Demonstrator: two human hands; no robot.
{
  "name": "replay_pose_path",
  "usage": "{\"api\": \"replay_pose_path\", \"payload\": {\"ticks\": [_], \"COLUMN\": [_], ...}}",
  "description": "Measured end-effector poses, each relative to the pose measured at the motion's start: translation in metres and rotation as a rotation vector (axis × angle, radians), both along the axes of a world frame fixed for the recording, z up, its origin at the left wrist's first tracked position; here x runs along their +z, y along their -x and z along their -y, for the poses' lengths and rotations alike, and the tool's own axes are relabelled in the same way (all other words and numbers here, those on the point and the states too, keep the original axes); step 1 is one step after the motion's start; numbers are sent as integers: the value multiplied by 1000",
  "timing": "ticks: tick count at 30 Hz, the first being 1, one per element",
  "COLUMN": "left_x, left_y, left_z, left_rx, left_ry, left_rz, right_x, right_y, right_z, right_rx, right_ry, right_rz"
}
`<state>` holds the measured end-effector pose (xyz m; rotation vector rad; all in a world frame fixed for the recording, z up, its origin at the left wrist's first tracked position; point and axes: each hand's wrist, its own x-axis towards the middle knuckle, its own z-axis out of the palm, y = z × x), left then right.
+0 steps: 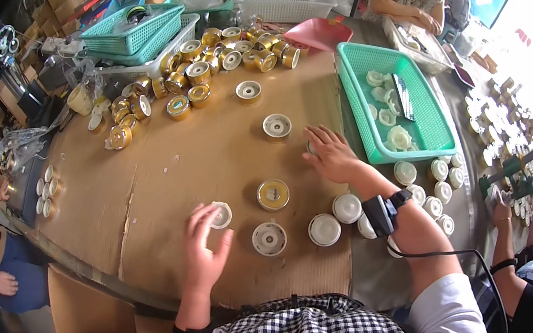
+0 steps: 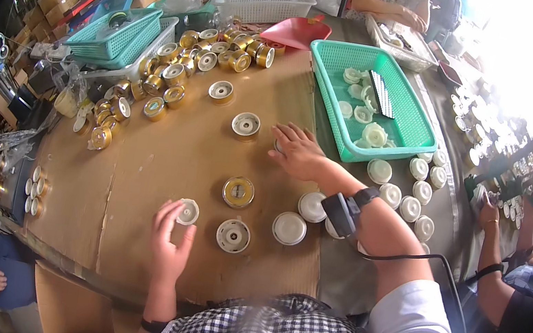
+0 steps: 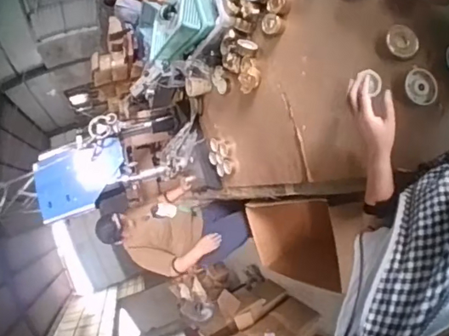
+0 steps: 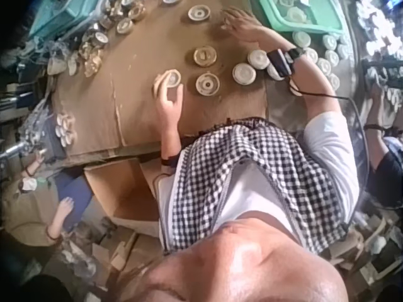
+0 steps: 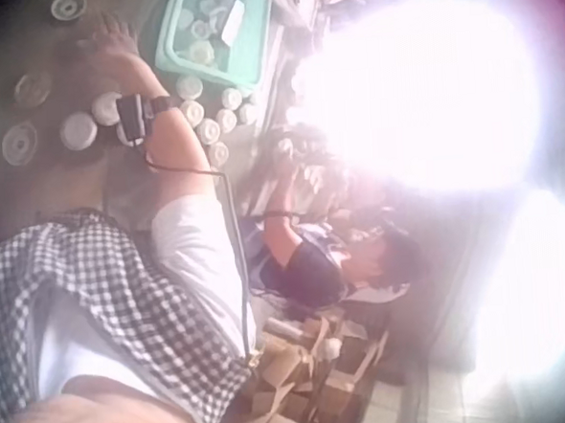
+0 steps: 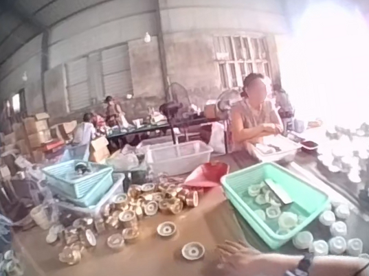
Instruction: Assembling plastic and metal components into circular housings at a manufacturing table.
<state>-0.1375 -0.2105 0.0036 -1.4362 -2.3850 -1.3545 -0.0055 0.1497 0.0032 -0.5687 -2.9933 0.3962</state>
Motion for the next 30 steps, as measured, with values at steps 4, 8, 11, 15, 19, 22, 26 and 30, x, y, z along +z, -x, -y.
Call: {"api": "replay_pose_path", "payload": {"ticks": [4, 8, 11, 15, 19, 22, 26, 30], "left_x": [22, -1, 5, 0, 2, 32, 49, 49], "left_y": [-30, -28, -10, 1, 1, -13, -26, -32], "left_z": [-6, -35, -85, -111, -123, -112, -107, -113], "left_rx": [-251, -282, -270, -287, -446, -594, -692, -640], "left_ry": [105, 125, 252, 326, -222, -368, -331, -295], "left_rz": [-28, 201, 95, -12, 1319, 1763, 1920, 1854], "right_x": [16, 23, 28, 36, 28, 29, 25, 15], "right_y": [-40, -75, -90, -96, -101, -98, -105, -120], "right_z": [25, 71, 95, 129, 135, 136, 126, 110], "right_rx": [-29, 49, 22, 15, 1, -41, -23, -56], "right_ry": [144, 137, -12, -28, -70, -80, -81, -99], "right_rz": [112, 93, 77, 49, 46, 28, -35, -92]}}
